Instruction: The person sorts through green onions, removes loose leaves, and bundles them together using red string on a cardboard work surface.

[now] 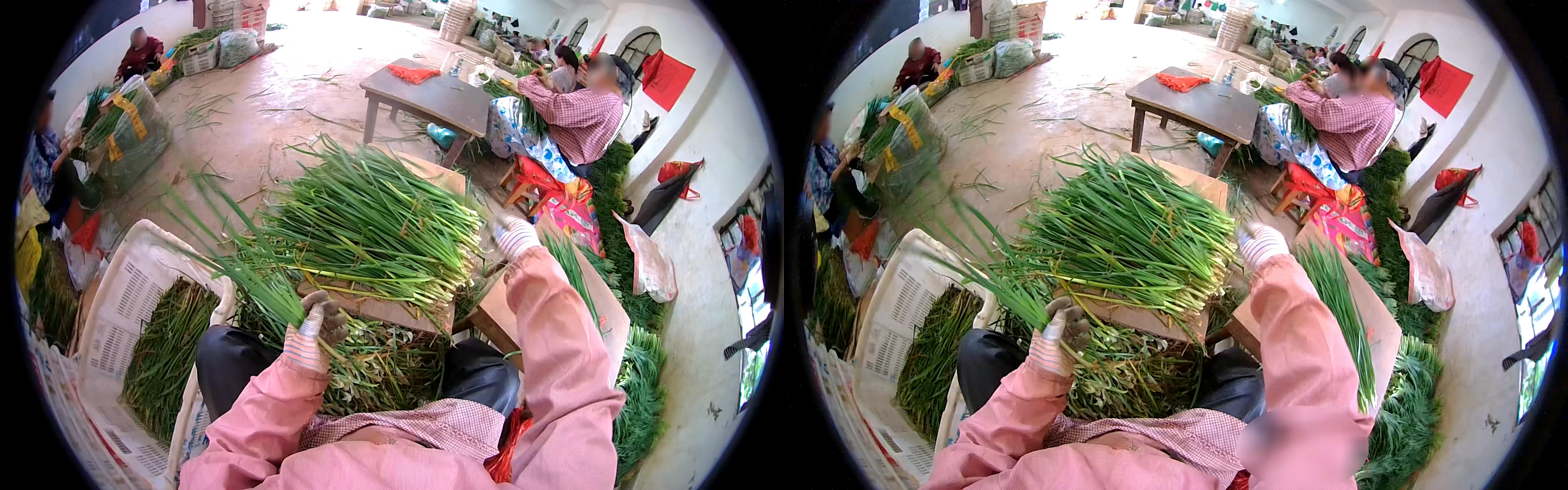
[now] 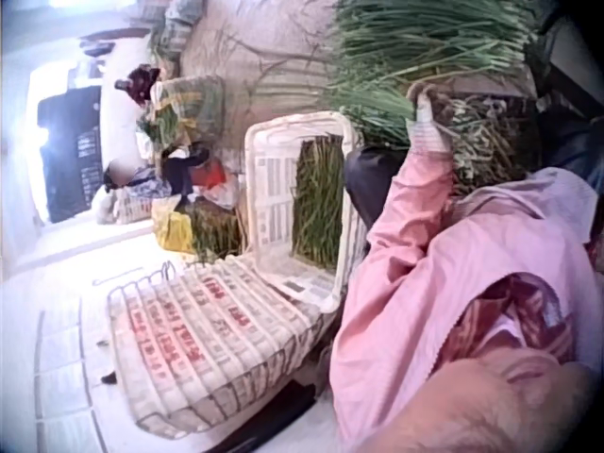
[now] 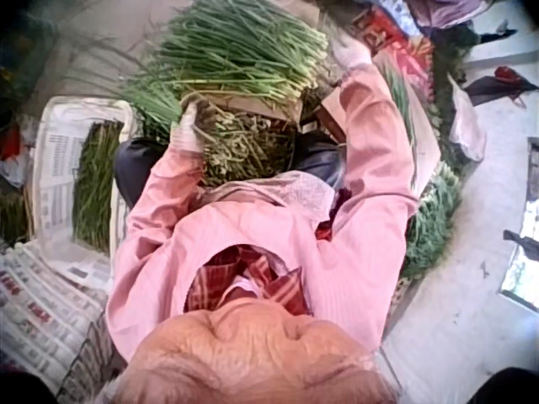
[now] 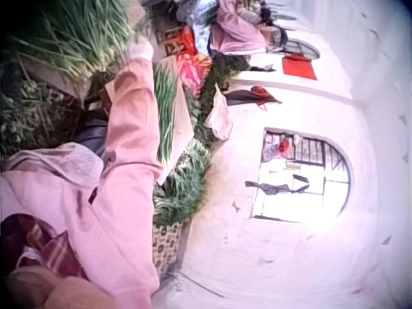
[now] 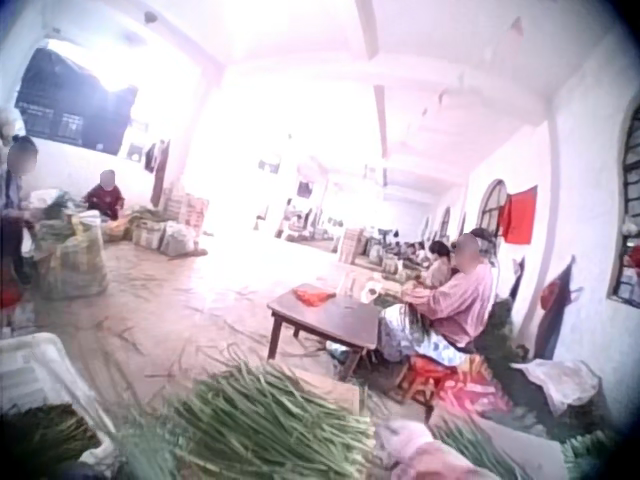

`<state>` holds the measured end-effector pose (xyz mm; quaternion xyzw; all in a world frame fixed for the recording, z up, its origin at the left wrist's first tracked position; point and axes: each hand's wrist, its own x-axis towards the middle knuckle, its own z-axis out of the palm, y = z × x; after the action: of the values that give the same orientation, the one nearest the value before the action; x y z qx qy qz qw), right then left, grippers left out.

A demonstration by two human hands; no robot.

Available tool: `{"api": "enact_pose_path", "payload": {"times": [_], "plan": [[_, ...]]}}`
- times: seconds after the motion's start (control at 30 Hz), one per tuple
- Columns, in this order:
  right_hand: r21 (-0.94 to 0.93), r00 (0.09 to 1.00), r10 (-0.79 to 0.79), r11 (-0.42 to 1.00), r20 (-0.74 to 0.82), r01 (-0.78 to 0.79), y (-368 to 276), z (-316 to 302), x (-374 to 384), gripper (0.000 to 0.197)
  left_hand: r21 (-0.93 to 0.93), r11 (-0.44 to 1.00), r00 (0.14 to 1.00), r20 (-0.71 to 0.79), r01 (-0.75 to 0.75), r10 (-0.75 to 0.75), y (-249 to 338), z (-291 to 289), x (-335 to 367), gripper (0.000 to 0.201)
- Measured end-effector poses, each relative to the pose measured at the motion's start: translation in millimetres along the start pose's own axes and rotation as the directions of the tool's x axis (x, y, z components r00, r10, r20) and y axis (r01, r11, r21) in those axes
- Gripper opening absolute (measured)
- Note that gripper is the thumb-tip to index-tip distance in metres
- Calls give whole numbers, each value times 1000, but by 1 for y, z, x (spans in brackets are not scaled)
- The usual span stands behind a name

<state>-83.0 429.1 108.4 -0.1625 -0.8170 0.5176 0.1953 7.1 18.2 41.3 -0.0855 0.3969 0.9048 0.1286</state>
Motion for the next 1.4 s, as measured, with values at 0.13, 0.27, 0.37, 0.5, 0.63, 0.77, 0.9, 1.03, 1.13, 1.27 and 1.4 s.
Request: {"api": "enact_pose_path", "payload": {"times": [0.13,0.27,0.37,0.5,0.63,0.77,0.9,1.03,1.13,1.27,1.4], "plan": [[122,994,109,986,22,-111,-79,7,-41,26,-168,970,983,-6,178,-182,2,1,2,22],[266,960,100,949,261,-171,-85,34,-111,33,-136,942,947,-55,306,-315,-16,20,-11,20],[240,824,246,879,510,-411,-46,63,-203,22,4,932,931,29,364,-364,-42,31,-21,33],[308,755,260,797,602,-520,6,87,-263,28,156,917,928,-129,367,-349,-59,16,-22,38],[206,812,79,949,579,-240,28,111,-284,22,-84,920,918,-75,384,-390,-72,-52,-11,33],[-489,459,233,646,857,586,33,138,-282,20,-13,1000,964,-264,-9,5,-2,-1,-17,26],[-783,144,783,554,605,282,70,162,-304,44,-34,973,947,-237,-229,215,34,30,-12,24],[-427,343,267,682,901,593,9,113,-250,27,-53,959,939,223,279,-261,-8,4,8,37],[-700,862,-4,581,508,415,-22,78,-179,20,9,965,964,-30,263,-263,-71,-14,28,54],[-863,981,16,479,192,161,-5,44,-128,53,-192,939,861,-381,284,-338,-105,-68,48,32],[-897,941,218,414,260,152,-5,33,-89,37,-52,979,932,-301,196,-202,-82,-56,37,23]]}}
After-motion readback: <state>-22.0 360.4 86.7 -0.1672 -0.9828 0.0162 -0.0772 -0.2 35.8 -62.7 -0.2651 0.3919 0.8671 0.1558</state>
